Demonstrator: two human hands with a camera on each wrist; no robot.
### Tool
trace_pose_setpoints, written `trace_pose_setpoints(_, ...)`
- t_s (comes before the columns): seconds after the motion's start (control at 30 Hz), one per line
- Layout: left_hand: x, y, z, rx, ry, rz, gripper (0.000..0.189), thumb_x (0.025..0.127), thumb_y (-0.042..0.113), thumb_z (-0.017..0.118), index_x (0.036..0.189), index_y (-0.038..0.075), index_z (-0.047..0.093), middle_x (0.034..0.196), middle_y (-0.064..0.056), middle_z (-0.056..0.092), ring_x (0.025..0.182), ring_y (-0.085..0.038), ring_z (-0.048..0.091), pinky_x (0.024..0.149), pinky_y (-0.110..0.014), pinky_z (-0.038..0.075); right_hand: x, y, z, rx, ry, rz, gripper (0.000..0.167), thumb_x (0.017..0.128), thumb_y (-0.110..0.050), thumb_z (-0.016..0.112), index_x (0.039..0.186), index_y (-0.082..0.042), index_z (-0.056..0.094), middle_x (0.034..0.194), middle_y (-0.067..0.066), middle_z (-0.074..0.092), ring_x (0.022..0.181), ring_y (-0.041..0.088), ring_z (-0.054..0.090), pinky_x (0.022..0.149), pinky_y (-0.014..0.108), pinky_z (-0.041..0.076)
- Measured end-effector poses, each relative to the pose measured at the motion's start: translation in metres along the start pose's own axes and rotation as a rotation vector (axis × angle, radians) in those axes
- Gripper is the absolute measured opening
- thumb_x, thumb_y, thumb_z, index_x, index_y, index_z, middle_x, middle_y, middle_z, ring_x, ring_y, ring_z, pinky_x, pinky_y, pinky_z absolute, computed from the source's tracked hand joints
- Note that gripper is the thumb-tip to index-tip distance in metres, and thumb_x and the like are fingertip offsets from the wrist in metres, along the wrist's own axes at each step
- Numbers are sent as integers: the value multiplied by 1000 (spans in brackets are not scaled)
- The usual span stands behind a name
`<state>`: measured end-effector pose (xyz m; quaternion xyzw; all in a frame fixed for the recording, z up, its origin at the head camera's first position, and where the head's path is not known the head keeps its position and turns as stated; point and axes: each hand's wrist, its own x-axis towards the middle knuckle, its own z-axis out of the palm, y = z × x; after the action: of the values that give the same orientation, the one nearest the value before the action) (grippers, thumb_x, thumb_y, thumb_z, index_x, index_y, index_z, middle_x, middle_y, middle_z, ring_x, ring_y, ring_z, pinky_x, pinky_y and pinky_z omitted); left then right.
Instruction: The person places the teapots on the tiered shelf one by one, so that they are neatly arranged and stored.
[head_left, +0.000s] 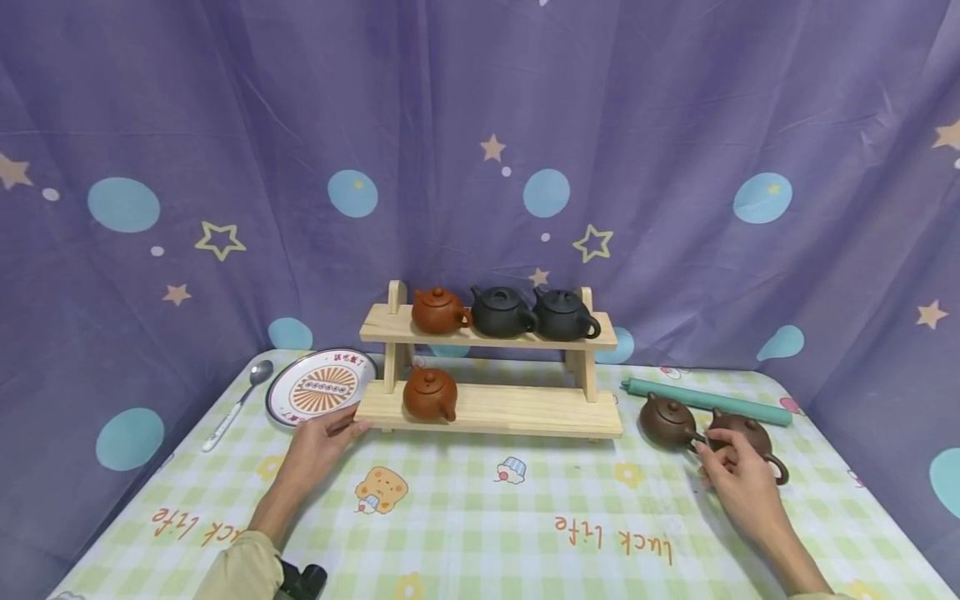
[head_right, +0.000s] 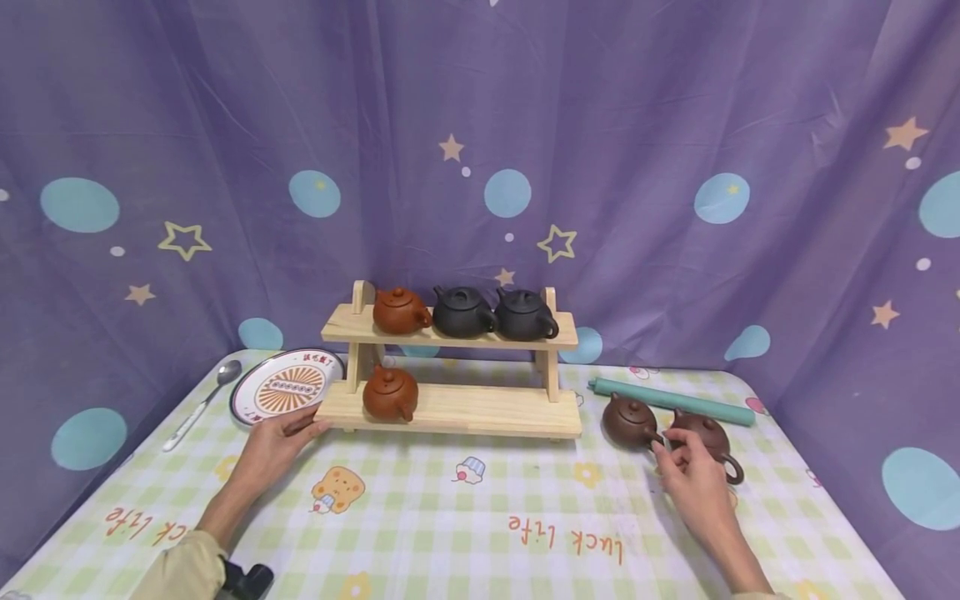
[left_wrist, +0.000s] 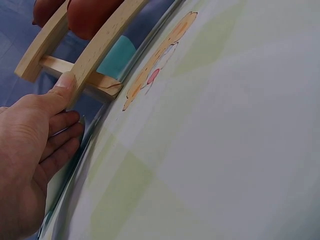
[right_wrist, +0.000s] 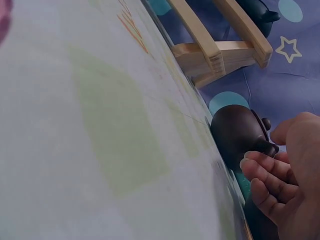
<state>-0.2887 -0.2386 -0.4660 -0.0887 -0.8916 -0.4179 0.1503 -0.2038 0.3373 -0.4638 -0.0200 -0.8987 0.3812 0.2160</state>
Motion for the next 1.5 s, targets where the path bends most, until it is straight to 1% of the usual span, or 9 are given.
trace_pose_setpoints(0.2,0,1,-1,-2,1,-1,49,98,28,75,134,-5,65,119,-18,73,107,-31,73,97,-47,55,2,2,1,-20,-16,-18,40,107,-24,62,130,7,55,71,2,68,57,10,63,52,22,45)
trace_pose_setpoints(0.47,-1,1,-1,4,0,-2,50,98,29,74,134,-5,65,119,-18,72,108,-31,72,98,-47,54,3,5,5,-6,-28,-8,36,107,-25,62,127,5,57,73,2,70,59,7,64,53,20,49)
trace_pose_setpoints(0.67,-1,1,-1,-1,2,-4,50,98,28,75,134,-5,64,119,-19,72,107,-32,72,97,-47,55,5,6,9,-12,-15,-14,36,108,-25,61,125,6,57,73,2,70,59,8,65,56,17,49)
trace_pose_setpoints(0.87,0,1,0,-4,-1,-7,49,98,26,75,134,-5,64,120,-19,72,108,-33,72,96,-44,56,6,7,10,-25,-3,2,36,108,-24,60,124,7,57,72,2,69,58,9,64,55,19,49)
trace_pose_setpoints(1.07,-1,1,1,-19,-2,-15,49,98,26,75,134,-5,64,119,-19,72,107,-32,73,95,-44,56,5,8,10,8,-5,33,37,108,-27,60,123,7,59,73,4,71,58,9,64,55,18,47)
trace_pose_setpoints(1.33,0,1,1,-43,-2,-18,47,98,23,75,134,-6,65,119,-20,72,107,-31,73,93,-40,58,6,13,12,81,9,35,34,108,-26,61,117,7,61,71,7,71,56,10,64,51,21,48)
trace_pose_setpoints(1.5,0,1,1,-38,-2,-12,46,98,22,75,133,-6,65,119,-20,72,107,-31,73,92,-40,58,7,13,12,118,-7,66,36,108,-28,61,114,7,62,71,8,70,56,11,64,51,21,49)
